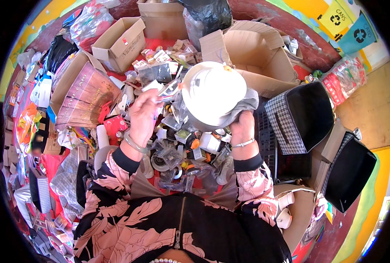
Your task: The person sits on the floor surrounded by cardboard boxes and miscellaneous items, wiping white ceramic plates and bowls with a gray cloth. They handle the items one by one, turning them over to clean both sides before placing them into a nearby box.
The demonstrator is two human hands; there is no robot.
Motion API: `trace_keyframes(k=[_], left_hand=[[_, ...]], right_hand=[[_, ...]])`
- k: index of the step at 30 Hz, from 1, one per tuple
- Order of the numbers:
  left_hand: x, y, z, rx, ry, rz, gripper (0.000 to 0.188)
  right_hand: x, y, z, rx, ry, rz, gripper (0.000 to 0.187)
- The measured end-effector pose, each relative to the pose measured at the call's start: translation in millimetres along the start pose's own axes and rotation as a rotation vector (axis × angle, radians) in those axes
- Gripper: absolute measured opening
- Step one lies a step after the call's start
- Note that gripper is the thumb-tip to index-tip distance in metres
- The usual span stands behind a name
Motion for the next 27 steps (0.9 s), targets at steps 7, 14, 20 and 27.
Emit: trace_keyframes(k=[7, 14, 20, 27], left_hand=[[3, -29, -43, 0.651, -0.266, 0.28, 0.068], [4, -18, -64, 0.722, 0.019, 0.128, 0.055], [-5, -18, -67, 0.758, 0.177, 0.091, 0.061], [-36, -17, -46, 0.541, 0.273, -0.015, 0.055]], right_hand=[[10, 26, -21, -0.093, 0.075, -0.052, 0.036], [26, 56, -51, -0.026, 0.082, -0.073, 0.034], [31, 65, -69, -0.065, 0.129, -0.098, 0.033], [41, 79, -91, -0.133, 0.035, -0.013, 0.033]])
Point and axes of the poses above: each hand's wrist, its own x-axis away from the middle knuckle, its own z-axis out of the back of the hand, y = z × x, the point moved 1 cm from there along -x, towards the middle knuckle, and after that the axes turned 9 degrees about -y, right-handed, at the moved point
